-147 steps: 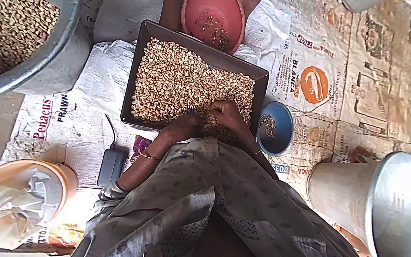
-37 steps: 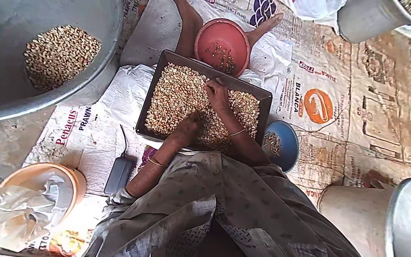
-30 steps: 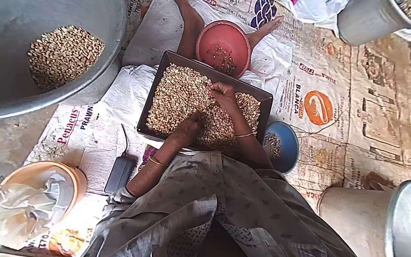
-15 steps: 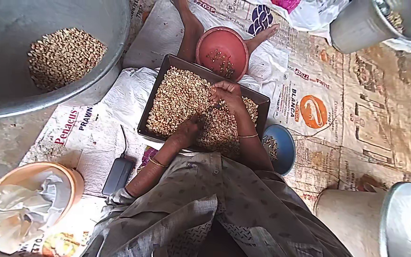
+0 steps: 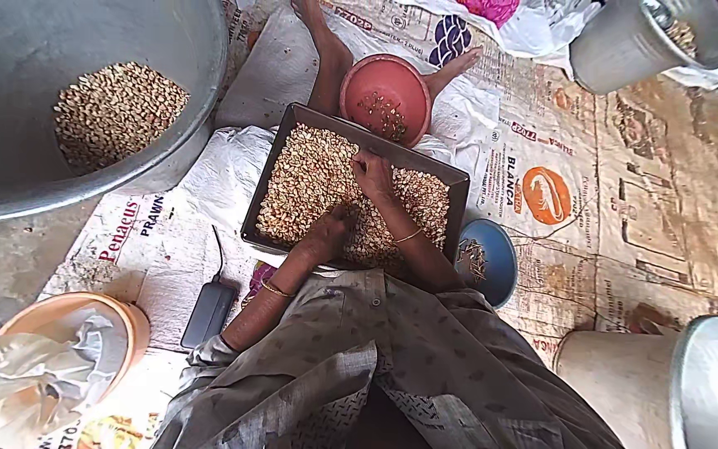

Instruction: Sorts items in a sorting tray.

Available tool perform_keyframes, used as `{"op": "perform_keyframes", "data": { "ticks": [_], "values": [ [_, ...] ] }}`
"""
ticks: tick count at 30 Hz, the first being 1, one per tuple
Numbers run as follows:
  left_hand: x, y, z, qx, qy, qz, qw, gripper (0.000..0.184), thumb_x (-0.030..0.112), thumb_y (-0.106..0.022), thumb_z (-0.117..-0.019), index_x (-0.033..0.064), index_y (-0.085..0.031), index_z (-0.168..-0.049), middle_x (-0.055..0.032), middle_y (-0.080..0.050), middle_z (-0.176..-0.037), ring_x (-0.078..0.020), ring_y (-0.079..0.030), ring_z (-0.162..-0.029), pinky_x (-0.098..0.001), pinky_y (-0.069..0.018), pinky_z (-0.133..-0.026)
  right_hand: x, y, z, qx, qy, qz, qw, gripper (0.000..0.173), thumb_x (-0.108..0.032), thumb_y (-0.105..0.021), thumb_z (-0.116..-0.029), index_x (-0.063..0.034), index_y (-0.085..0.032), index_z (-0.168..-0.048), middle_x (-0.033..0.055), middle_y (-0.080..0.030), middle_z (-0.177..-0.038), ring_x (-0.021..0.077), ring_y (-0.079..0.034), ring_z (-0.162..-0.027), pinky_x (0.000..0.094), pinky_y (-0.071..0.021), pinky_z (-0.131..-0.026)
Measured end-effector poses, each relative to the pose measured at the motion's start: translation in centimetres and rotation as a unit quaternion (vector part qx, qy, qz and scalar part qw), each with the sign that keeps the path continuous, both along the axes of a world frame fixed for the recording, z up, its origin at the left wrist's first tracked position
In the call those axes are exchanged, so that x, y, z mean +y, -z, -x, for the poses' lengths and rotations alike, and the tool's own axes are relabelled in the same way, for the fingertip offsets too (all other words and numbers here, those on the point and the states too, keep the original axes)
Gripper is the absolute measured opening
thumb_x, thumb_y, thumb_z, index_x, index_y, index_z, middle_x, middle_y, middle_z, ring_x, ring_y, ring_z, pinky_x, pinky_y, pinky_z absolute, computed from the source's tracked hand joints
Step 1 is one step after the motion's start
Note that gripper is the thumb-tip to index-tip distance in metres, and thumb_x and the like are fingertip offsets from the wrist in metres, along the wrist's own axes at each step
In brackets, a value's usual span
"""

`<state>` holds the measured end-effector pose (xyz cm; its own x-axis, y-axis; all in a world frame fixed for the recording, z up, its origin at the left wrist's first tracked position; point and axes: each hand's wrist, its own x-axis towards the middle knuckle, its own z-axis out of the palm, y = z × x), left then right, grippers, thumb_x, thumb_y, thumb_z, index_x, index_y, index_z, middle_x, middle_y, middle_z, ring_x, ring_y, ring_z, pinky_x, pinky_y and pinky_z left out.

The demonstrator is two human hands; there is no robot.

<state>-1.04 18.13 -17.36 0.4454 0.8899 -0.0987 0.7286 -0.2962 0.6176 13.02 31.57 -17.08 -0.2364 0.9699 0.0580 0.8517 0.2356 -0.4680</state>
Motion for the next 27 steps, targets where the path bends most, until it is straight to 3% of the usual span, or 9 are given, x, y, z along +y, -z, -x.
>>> {"op": "perform_keyframes", "data": {
  "ticks": [4, 6, 9, 12, 16, 18, 20, 23, 27],
  "values": [
    [-0.1, -0.1, 0.0, 0.0, -0.003, 0.0, 1.0, 0.037, 0.006, -0.063, -0.0977, 0.0009, -0.065, -0.134, -0.0259, -0.059, -0.134, -0.0446, -0.06, -0.122, -0.0563, -0.0524, -0.098, -0.4, -3.0, -1.4, -0.057, -0.06, 0.132, 0.988, 0.023, -0.016, -0.059, -0.1017, -0.0038, -0.075, -0.113, 0.0182, -0.073, -0.111, 0.0352, -0.068, -0.108, 0.0561, -0.0506, -0.097],
    [-0.1, -0.3, -0.1, 0.002, -0.003, 0.001, 1.0, 0.036, 0.005, -0.063, -0.0969, 0.0008, -0.066, -0.133, -0.0265, -0.059, -0.134, -0.0455, -0.059, -0.122, -0.0567, -0.0518, -0.099, -0.1, -4.1, -2.4, -0.026, -0.081, 0.185, 0.979, 0.02, -0.014, -0.06, -0.101, -0.0019, -0.074, -0.108, 0.0157, -0.074, -0.098, 0.0271, -0.071, -0.086, 0.0489, -0.0573, -0.085],
    [-0.3, -0.4, 0.0, 0.005, -0.004, 0.007, 1.0, 0.037, 0.003, -0.064, -0.0953, 0.0014, -0.067, -0.132, -0.0266, -0.057, -0.136, -0.0464, -0.059, -0.122, -0.0581, -0.0519, -0.098, 1.0, -5.0, -3.6, 0.287, -0.001, 0.109, 0.952, 0.02, -0.004, -0.063, -0.0974, 0.0083, -0.069, -0.112, 0.0124, -0.073, -0.09, 0.0144, -0.071, -0.071, 0.0313, -0.0621, -0.07],
    [-0.4, -0.6, 0.0, 0.005, -0.004, 0.001, 1.0, 0.028, 0.003, -0.066, -0.0943, -0.0019, -0.069, -0.122, -0.0271, -0.057, -0.135, -0.0467, -0.06, -0.119, -0.0582, -0.0532, -0.096, 3.3, -5.3, -3.6, 0.565, 0.106, 0.025, 0.818, 0.027, -0.008, -0.054, -0.1059, 0.0082, -0.055, -0.128, 0.0177, -0.07, -0.106, 0.0243, -0.074, -0.09, 0.0373, -0.0637, -0.082],
    [-0.3, -0.3, 0.0, -0.009, -0.005, -0.022, 1.0, 0.024, 0.003, -0.066, -0.0945, -0.0032, -0.071, -0.117, -0.0266, -0.06, -0.129, -0.0449, -0.062, -0.116, -0.0562, -0.0537, -0.096, 0.7, -2.3, -1.7, 0.336, -0.024, -0.013, 0.942, 0.028, -0.008, -0.057, -0.1017, 0.0092, -0.064, -0.123, 0.0198, -0.07, -0.117, 0.0231, -0.071, -0.106, 0.0367, -0.059, -0.095],
    [-0.3, -0.2, -0.1, -0.01, -0.016, -0.036, 0.999, 0.022, 0.004, -0.066, -0.0946, -0.0036, -0.07, -0.115, -0.0276, -0.059, -0.129, -0.0458, -0.062, -0.115, -0.0571, -0.0549, -0.093, -1.4, -0.7, -1.1, 0.145, -0.182, 0.012, 0.972, 0.034, -0.012, -0.067, -0.0965, -0.0036, -0.069, -0.13, 0.0175, -0.062, -0.14, 0.0292, -0.055, -0.135, 0.0455, -0.0393, -0.117],
    [0.0, 0.1, -0.2, 0.015, -0.028, -0.031, 0.999, 0.03, 0.009, -0.063, -0.0966, -0.0029, -0.068, -0.123, -0.0299, -0.052, -0.144, -0.0479, -0.055, -0.129, -0.0591, -0.0501, -0.101, -2.0, 0.2, -1.7, 0.023, -0.243, 0.036, 0.969, 0.039, -0.014, -0.072, -0.0911, -0.0159, -0.072, -0.13, 0.0175, -0.049, -0.154, 0.0365, -0.036, -0.15, 0.0614, -0.0203, -0.123],
    [0.1, 0.3, -0.3, 0.046, -0.027, -0.004, 0.999, 0.034, 0.012, -0.059, -0.1002, 0.0007, -0.066, -0.132, -0.0277, -0.044, -0.154, -0.0477, -0.044, -0.141, -0.0625, -0.0416, -0.11, -1.3, 0.1, -4.9, -0.052, -0.171, 0.023, 0.984, 0.021, -0.016, -0.072, -0.0914, -0.0123, -0.078, -0.111, 0.0171, -0.059, -0.142, 0.0384, -0.047, -0.139, 0.0607, -0.0309, -0.116],
    [0.3, 1.1, -0.1, 0.018, 0.017, -0.025, 0.999, 0.027, 0.006, -0.059, -0.0987, -0.0006, -0.069, -0.123, -0.0289, -0.054, -0.14, -0.0475, -0.053, -0.132, -0.0586, -0.0482, -0.105, -2.4, -1.8, -9.7, -0.088, -0.05, 0.111, 0.989, 0.018, -0.01, -0.067, -0.0946, -0.003, -0.074, -0.109, 0.0216, -0.067, -0.121, 0.0398, -0.062, -0.119, 0.0594, -0.0481, -0.101]
  ]
}}
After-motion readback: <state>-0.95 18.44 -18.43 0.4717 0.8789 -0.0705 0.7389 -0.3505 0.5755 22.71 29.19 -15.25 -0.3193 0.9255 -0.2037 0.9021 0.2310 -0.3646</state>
